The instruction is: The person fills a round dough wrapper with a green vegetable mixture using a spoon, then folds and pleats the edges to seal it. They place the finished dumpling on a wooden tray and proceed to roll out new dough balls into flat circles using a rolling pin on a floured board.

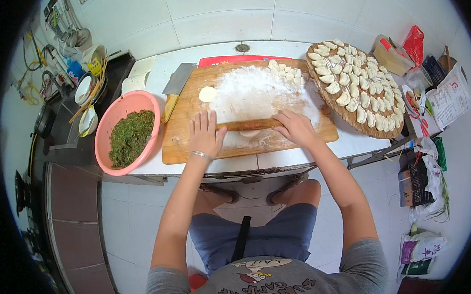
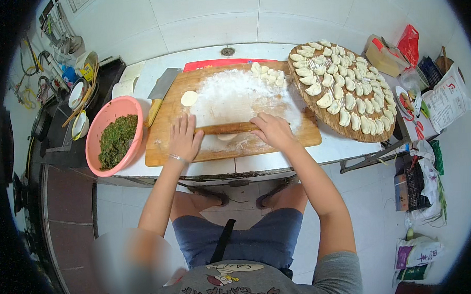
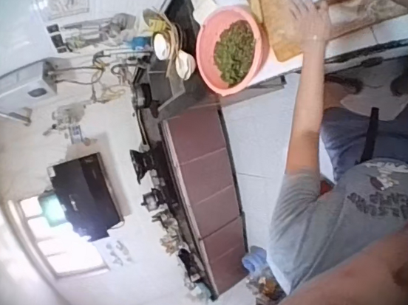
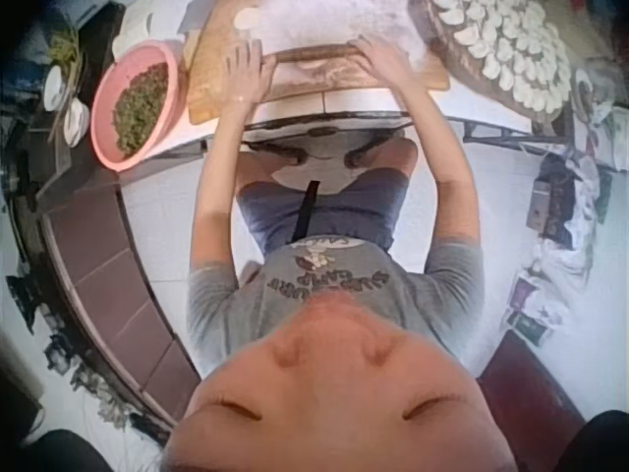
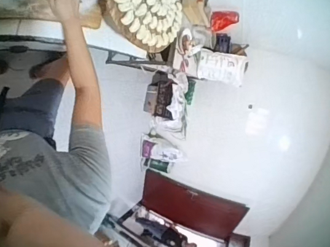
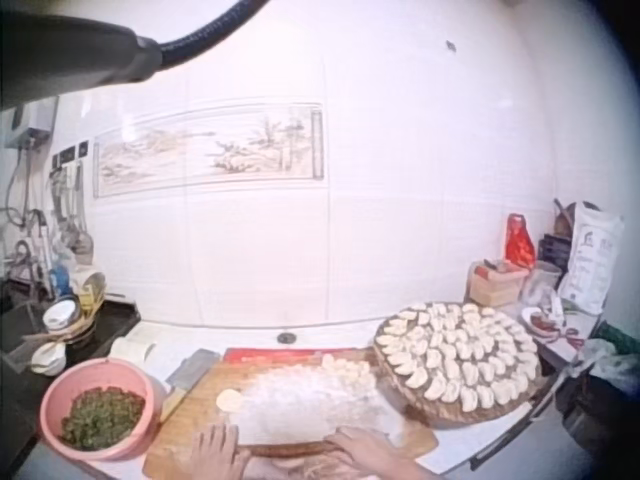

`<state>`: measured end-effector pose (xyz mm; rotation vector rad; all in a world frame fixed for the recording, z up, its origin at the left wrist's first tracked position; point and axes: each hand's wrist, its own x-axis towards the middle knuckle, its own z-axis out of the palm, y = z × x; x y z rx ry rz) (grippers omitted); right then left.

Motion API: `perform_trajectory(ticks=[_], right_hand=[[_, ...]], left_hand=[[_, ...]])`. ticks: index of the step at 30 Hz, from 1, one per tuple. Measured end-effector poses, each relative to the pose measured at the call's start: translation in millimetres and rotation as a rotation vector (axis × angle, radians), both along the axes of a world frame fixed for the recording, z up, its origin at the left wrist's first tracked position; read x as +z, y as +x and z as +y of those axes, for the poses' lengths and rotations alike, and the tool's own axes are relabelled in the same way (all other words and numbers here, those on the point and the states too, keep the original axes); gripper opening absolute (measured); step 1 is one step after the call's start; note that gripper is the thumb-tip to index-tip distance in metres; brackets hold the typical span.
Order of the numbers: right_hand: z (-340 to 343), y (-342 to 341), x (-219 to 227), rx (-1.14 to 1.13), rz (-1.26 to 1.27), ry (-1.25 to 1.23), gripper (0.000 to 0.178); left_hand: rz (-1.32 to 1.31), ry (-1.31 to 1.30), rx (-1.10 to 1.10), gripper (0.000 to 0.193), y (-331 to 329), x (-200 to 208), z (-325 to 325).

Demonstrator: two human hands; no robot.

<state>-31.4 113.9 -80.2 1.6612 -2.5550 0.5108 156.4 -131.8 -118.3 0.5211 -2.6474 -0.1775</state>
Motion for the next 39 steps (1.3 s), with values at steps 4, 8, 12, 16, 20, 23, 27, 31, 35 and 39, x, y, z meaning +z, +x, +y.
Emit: perform_trajectory(ticks=[4, 8, 12, 16, 20, 23, 27, 31, 35, 39], right_hand=[[6, 0, 0, -0.095, -0.16, -0.147, 0.028], [9, 5, 8, -0.177, -0.362, -0.045, 0.032], [15, 4, 1, -0.187, -0.49, -0.056, 0.035], [16, 4, 2, -0.151, -0.501, -0.074, 0.036], [17, -6, -18, -0.163, -0.706, -0.152, 0.04], [22, -11, -20, -0.23, -0.847, -0.201, 0.042], [16, -19, -20, -0.355, -0.702, -0.192, 0.045], [23, -18, -22, -0.412, -0.542, -0.205, 0.041], [25, -11, -11, -0.497, -0.368, -0.163, 0.039], [15, -16, -15, -0.514, -0.187, -0.152, 0.038]], left_hand=[[0.19, 0.054, 0.034, 0.054, -18, 45, 37], [0.29, 0.155, -0.118, 0.043, -22, 42, 58], [0.387, 0.144, -0.292, 0.032, -39, 38, 64], [0.369, 0.232, -0.343, 0.018, -56, 42, 60], [0.243, 0.381, -0.438, 0.014, -62, 46, 58], [0.267, 0.548, -0.349, 0.012, -59, 50, 69], [0.343, 0.934, -0.196, 0.012, -65, 29, 60], [0.163, 0.947, 0.02, 0.015, -57, 22, 46], [0.236, 0.135, -0.06, 0.017, -37, 24, 41], [0.128, 0.292, -0.128, 0.013, -42, 19, 30]])
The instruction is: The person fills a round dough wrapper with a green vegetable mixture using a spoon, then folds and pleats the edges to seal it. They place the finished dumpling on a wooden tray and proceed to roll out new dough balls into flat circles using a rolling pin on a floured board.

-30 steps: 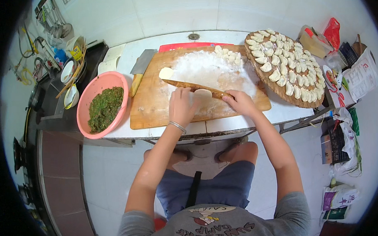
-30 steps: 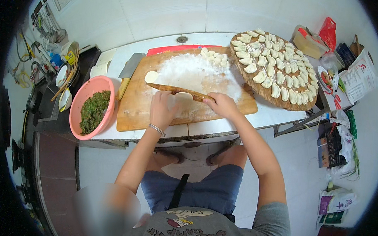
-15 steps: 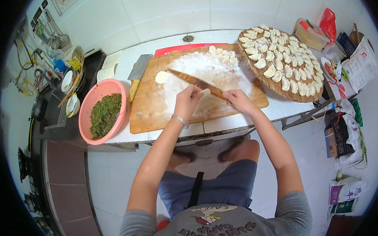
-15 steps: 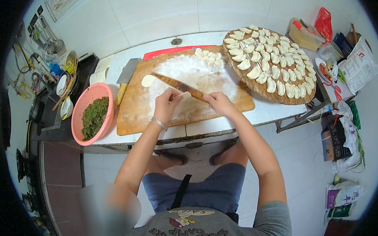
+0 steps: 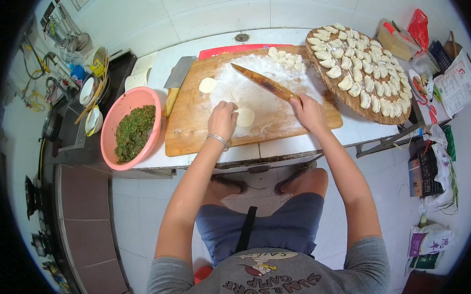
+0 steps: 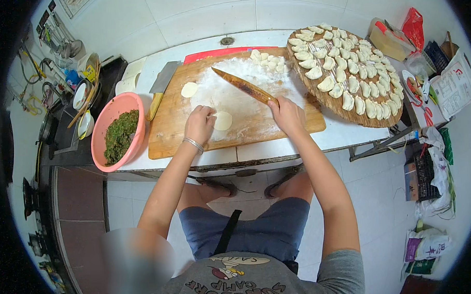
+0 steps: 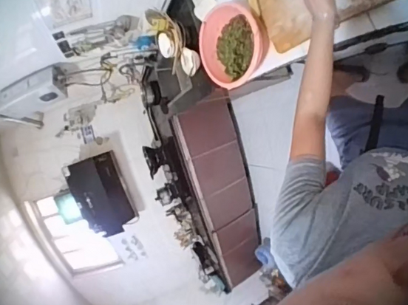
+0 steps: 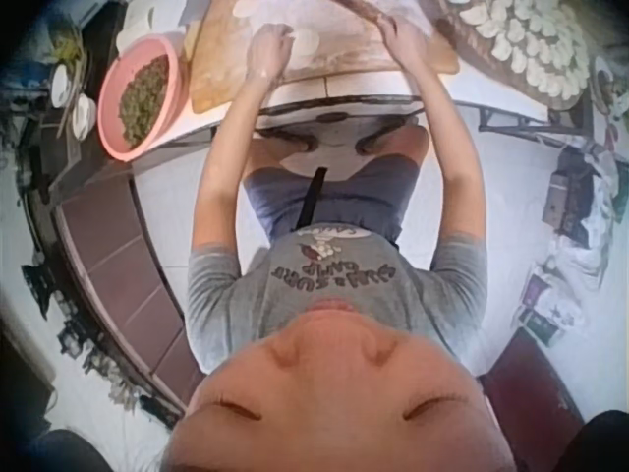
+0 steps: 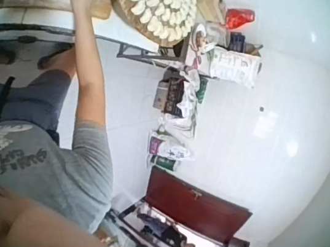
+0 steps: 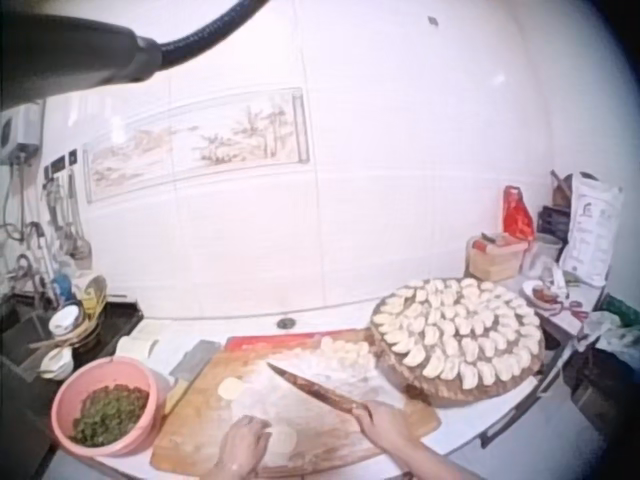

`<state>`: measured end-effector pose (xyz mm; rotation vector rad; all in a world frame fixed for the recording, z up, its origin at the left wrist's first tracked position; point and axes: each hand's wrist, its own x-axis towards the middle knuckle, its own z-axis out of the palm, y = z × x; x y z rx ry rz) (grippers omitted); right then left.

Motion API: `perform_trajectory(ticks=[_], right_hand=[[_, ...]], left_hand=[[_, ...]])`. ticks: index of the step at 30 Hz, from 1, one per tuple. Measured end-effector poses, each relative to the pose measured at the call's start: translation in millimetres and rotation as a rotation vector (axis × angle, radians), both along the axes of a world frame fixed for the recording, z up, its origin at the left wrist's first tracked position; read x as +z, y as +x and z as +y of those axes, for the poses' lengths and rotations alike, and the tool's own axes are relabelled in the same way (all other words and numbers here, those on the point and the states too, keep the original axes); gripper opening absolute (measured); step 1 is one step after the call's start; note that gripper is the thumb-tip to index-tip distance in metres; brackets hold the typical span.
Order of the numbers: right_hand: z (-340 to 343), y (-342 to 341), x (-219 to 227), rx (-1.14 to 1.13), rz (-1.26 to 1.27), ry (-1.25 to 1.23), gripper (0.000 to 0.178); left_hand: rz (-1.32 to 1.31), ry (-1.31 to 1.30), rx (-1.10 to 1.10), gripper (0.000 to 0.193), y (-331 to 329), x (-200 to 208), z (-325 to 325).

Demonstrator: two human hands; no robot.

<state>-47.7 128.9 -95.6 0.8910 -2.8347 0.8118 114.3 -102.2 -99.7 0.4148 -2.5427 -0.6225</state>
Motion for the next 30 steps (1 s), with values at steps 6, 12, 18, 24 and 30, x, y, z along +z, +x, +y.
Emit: perform_trajectory(ticks=[6, 12, 18, 24, 30], right_hand=[[-8, 1, -7, -0.037, 0.131, -0.069, 0.033], [-9, 2, -13, -0.044, 0.153, -0.135, 0.031], [-7, 2, -14, -0.035, 0.168, -0.143, 0.031], [-8, 2, -15, -0.051, 0.173, -0.169, 0.031], [-8, 0, -18, -0.048, 0.183, -0.174, 0.031]], left_hand=[[-0.033, -0.046, -0.053, 0.005, -11, -3, -9], [-0.084, -0.116, -0.135, 0.007, -17, -4, -15], [-0.159, -0.149, -0.124, 0.011, -24, -5, -18], [-0.214, -0.169, -0.098, 0.016, -26, -4, -19], [-0.121, 0.023, -0.006, 0.025, -27, 0, -22]])
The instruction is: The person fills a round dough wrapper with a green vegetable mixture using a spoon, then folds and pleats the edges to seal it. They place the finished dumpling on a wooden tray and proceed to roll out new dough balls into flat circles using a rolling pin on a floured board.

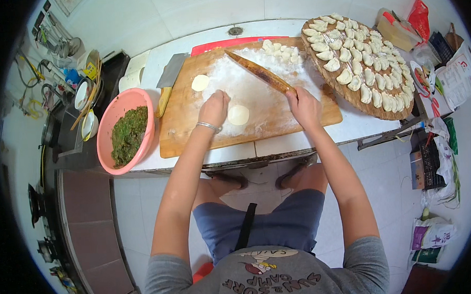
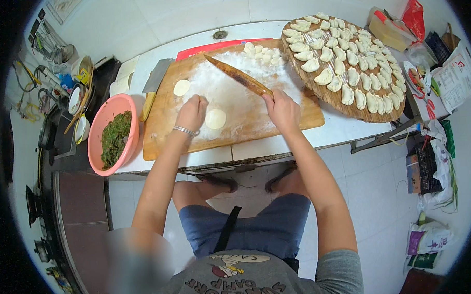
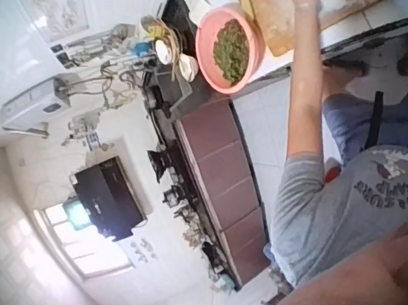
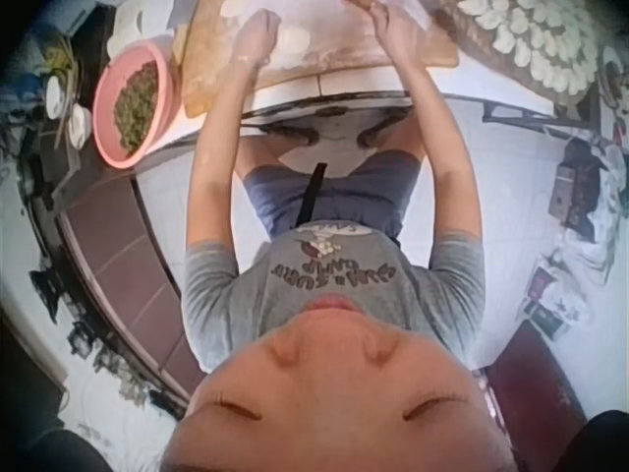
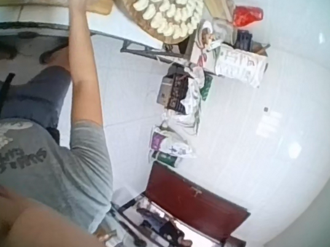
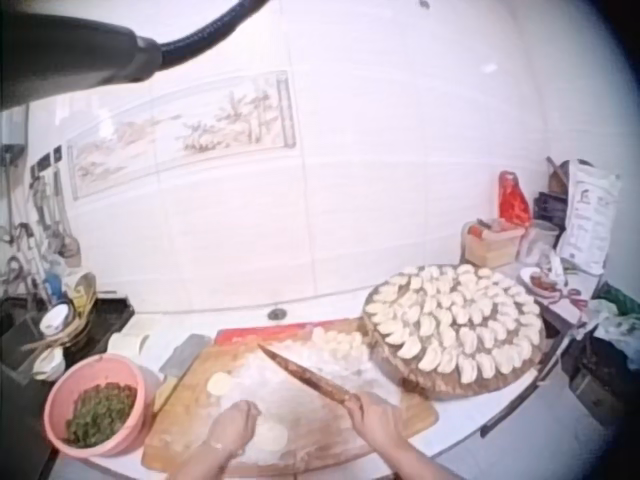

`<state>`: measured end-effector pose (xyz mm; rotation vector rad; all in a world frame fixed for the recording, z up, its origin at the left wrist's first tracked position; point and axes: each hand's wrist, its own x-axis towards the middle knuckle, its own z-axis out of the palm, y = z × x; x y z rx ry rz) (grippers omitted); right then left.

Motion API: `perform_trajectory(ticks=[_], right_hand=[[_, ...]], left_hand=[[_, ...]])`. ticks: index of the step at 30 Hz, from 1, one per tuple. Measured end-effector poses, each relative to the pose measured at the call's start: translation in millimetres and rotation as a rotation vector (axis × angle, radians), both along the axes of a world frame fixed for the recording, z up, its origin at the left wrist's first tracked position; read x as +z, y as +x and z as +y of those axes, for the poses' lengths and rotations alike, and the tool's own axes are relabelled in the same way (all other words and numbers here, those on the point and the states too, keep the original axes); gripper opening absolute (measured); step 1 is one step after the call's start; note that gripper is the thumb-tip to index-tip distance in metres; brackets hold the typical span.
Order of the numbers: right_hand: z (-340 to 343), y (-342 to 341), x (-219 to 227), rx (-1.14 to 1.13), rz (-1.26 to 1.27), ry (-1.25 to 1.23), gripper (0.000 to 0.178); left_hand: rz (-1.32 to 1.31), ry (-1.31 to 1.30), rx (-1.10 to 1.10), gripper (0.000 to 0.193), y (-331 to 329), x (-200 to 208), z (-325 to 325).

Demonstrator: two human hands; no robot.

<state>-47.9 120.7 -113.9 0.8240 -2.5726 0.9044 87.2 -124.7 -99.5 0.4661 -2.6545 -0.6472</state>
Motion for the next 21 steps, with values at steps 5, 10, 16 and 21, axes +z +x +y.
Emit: perform_trajectory(ticks=[5, 10, 16, 21], right_hand=[[-1, 1, 1, -0.001, -0.009, -0.002, 0.032], [-2, 1, -2, -0.018, 0.006, -0.029, 0.033], [-2, 1, 2, -0.034, 0.014, 0.02, 0.033], [-3, -1, -2, -0.013, 0.059, 0.024, 0.031]], left_hand=[[-0.046, 0.059, 0.109, 0.032, 15, 11, -19], [-0.17, -0.015, 0.245, 0.032, 46, 39, -43], [-0.057, -0.234, 0.24, 0.024, 69, 37, -47], [0.066, -0.083, -0.16, 0.04, 49, 0, 10]])
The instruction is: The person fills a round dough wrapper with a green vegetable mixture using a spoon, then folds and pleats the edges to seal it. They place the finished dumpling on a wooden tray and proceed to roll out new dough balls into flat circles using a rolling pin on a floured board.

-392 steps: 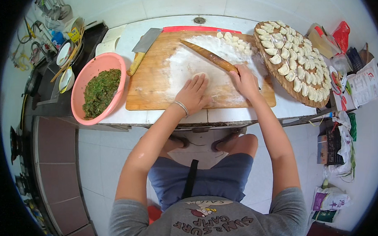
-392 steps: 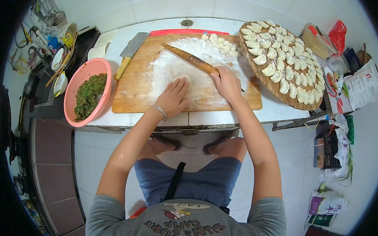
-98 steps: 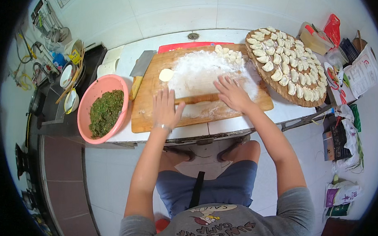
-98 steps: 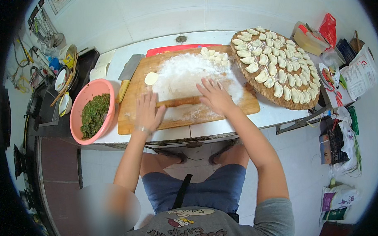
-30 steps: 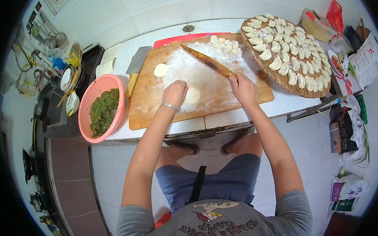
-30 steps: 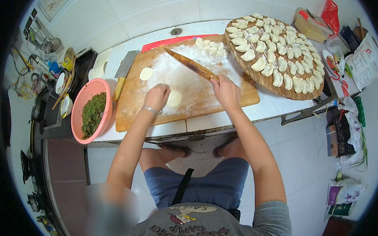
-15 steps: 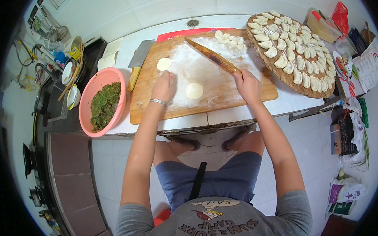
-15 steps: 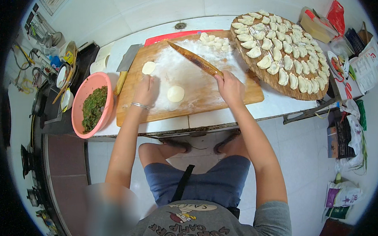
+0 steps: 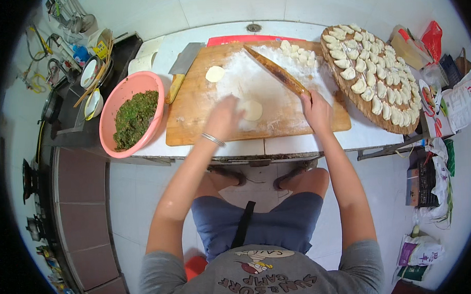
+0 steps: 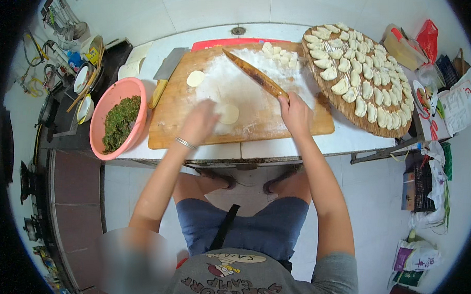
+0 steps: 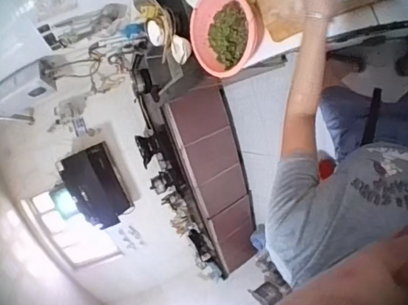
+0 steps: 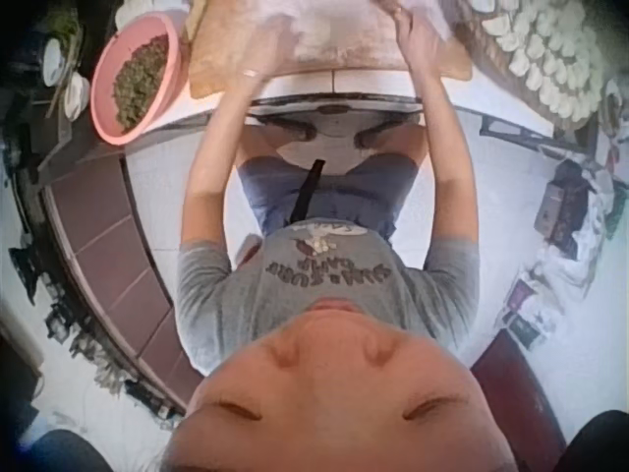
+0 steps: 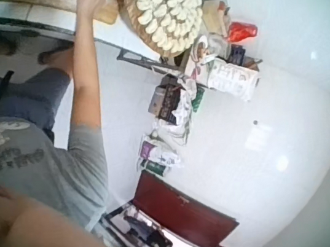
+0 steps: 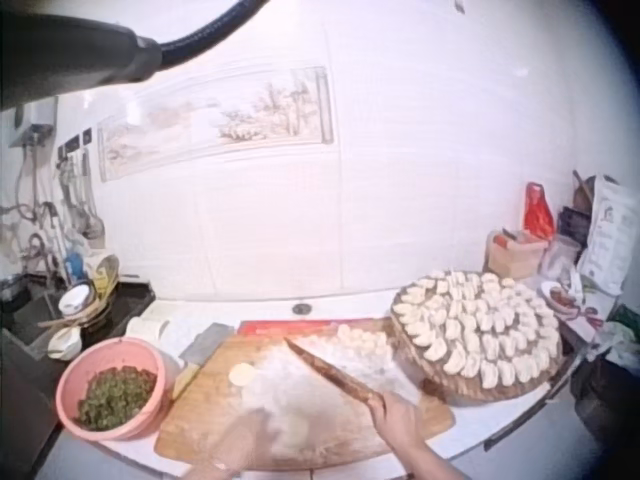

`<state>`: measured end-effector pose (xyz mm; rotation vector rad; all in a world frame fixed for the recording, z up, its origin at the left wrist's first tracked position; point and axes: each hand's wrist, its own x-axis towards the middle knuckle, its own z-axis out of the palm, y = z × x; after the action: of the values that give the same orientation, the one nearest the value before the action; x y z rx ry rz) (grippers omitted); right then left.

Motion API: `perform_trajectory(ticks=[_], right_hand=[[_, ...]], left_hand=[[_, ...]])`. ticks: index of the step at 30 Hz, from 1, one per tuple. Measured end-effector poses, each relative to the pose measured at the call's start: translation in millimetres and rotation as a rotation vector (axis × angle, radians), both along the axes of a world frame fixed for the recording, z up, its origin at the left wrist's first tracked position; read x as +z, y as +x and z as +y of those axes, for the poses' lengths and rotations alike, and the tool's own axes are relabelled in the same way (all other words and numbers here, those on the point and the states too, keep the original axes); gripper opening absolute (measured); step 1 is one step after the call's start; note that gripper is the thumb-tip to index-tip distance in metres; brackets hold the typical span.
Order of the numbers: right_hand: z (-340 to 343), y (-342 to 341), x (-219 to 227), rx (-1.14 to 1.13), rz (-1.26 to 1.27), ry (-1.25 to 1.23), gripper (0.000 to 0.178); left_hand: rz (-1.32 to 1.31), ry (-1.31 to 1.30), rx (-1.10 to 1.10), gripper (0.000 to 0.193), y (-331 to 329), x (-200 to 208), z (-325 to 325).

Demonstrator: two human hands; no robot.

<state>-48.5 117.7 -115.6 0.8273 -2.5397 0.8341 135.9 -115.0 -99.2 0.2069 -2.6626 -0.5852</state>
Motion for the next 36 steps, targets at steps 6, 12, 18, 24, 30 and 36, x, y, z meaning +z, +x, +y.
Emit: perform_trajectory(ticks=[6, 12, 18, 24, 30, 36], right_hand=[[2, 2, -1, 0.002, 0.0, 0.0, 0.03], [2, 3, -3, -0.016, -0.021, -0.004, 0.029], [1, 7, 5, 0.015, -0.003, 0.041, 0.03], [5, 2, 2, 0.049, -0.039, -0.002, 0.032], [14, 13, 30, 0.321, -0.038, 0.079, 0.031], [8, 19, 28, 0.578, 0.026, 0.201, 0.027]], left_hand=[[-0.261, -0.149, -0.045, 0.078, -4, -23, 47], [-0.209, -0.315, -0.075, 0.083, -11, -23, 45], [-0.262, -0.127, -0.113, 0.084, -17, -24, 51], [-0.271, -0.049, -0.049, 0.084, -21, -15, 53], [0.08, -0.083, 0.146, 0.069, 7, 4, 19], [-0.074, -0.198, 0.162, 0.067, 44, -6, 4]])
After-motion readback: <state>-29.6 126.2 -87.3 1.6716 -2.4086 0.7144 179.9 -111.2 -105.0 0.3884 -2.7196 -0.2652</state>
